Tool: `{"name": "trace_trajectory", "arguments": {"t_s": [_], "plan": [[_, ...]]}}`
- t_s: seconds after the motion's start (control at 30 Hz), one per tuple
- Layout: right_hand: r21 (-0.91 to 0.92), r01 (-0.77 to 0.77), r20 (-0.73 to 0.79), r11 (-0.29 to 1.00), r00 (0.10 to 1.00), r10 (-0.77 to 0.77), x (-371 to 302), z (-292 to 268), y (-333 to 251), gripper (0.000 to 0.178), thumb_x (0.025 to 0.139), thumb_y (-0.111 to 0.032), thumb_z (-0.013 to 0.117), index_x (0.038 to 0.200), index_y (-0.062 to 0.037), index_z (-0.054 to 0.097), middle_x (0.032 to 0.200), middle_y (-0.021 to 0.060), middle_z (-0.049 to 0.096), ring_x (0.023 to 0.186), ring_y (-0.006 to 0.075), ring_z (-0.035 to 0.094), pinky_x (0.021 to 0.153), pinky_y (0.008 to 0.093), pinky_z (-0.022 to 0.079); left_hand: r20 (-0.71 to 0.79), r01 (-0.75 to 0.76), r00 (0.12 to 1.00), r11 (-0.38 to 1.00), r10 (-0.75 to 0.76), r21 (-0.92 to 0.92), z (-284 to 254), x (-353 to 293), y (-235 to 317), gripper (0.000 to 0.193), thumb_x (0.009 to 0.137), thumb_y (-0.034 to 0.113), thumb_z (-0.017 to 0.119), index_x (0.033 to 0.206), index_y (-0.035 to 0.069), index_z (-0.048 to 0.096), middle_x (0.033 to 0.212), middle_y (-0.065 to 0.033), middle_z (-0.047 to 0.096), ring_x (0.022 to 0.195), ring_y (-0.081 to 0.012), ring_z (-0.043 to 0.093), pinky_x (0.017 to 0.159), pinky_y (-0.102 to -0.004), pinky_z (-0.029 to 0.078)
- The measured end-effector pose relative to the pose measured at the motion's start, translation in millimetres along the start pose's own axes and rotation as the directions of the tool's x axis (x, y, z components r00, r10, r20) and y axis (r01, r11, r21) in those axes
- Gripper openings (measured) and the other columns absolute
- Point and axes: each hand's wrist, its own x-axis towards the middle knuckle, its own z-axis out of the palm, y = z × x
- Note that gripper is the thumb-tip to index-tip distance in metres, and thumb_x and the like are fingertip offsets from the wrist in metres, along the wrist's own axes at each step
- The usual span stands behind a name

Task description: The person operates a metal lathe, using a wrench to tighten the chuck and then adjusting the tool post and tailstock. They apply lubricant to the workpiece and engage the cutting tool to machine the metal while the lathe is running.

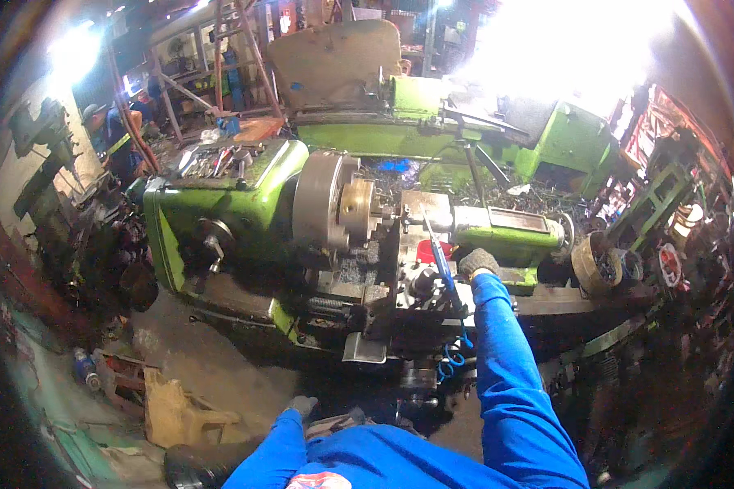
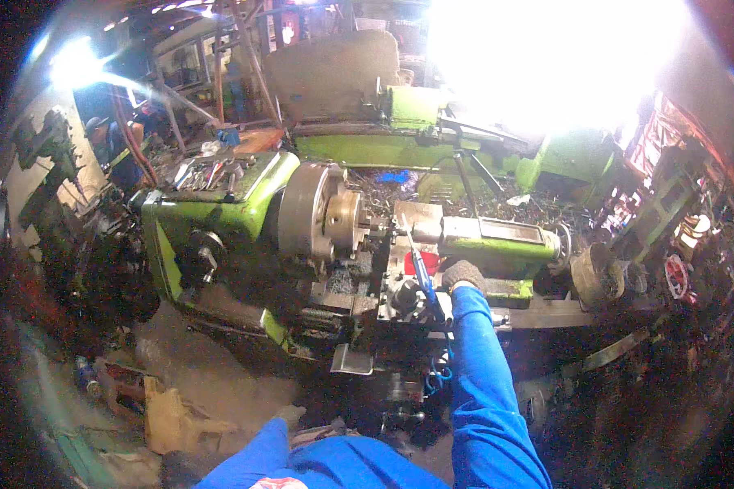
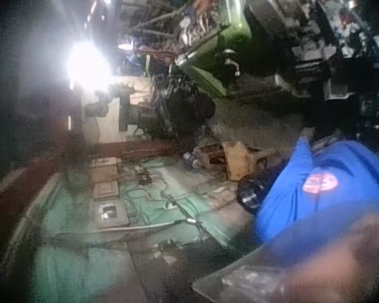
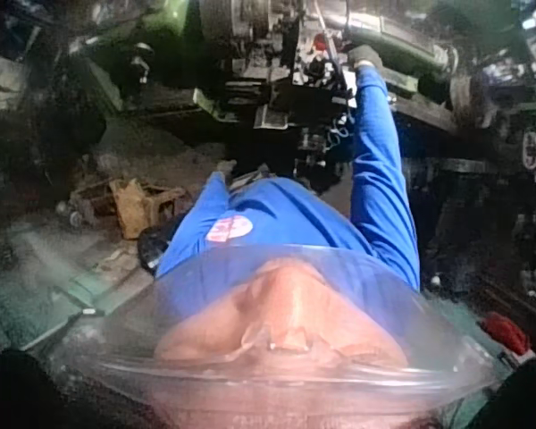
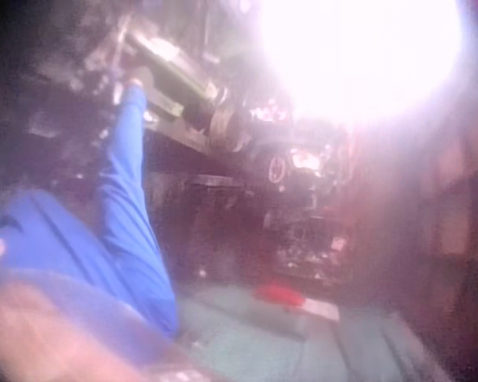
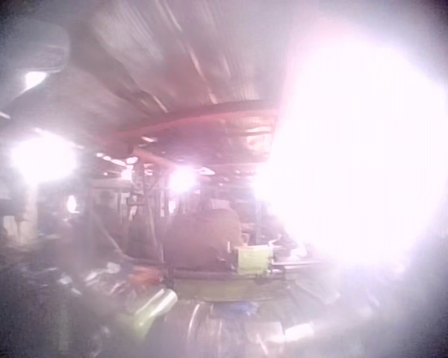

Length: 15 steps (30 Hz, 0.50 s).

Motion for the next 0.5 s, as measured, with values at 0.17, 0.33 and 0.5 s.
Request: {"name": "trace_trajectory", "arguments": {"t_s": [0.17, 0.33, 0.5], "plan": [[0.016, 0.035, 0.085, 0.999, 0.996, -0.037, 8, 5, 6, 0.042, 0.092, -0.034, 0.069, 0.128, -0.0146, 0.075, 0.139, 0.016, 0.067, 0.131, 0.0346, 0.063, 0.108, 0.0468, 0.052, 0.067, 0.116, 0.991, 0.993, -0.114, -0.03, -20, -41, 67, 0.061, 0.104, 0.05, 0.046, 0.138, 0.003, 0.066, 0.15, -0.0229, 0.057, 0.139, -0.0432, 0.053, 0.115, -0.0506, 0.041], [0.09, 0.105, 0.048, 0.99, 0.993, -0.11, -14, -4, 0, 0.039, 0.096, -0.035, 0.06, 0.121, -0.011, 0.077, 0.131, 0.0184, 0.071, 0.126, 0.0368, 0.066, 0.105, 0.0469, 0.053, 0.106, -0.05, 0.994, 0.969, 0.025, 0.243, 3, -54, 72, 0.049, 0.105, 0.042, 0.047, 0.14, 0.012, 0.066, 0.149, -0.022, 0.057, 0.138, -0.0409, 0.055, 0.115, -0.0507, 0.043], [0.121, 0.157, 0.126, 0.98, 0.977, -0.172, -5, -2, 2, 0.044, 0.093, -0.033, 0.064, 0.133, -0.0145, 0.072, 0.14, 0.0155, 0.066, 0.132, 0.0348, 0.063, 0.109, 0.0472, 0.051, 0.029, -0.183, 0.981, 0.862, 0.193, 0.473, 43, -53, 52, 0.038, 0.103, 0.031, 0.05, 0.129, 0.015, 0.072, 0.131, -0.0191, 0.07, 0.124, -0.0397, 0.066, 0.103, -0.0549, 0.052]]}}
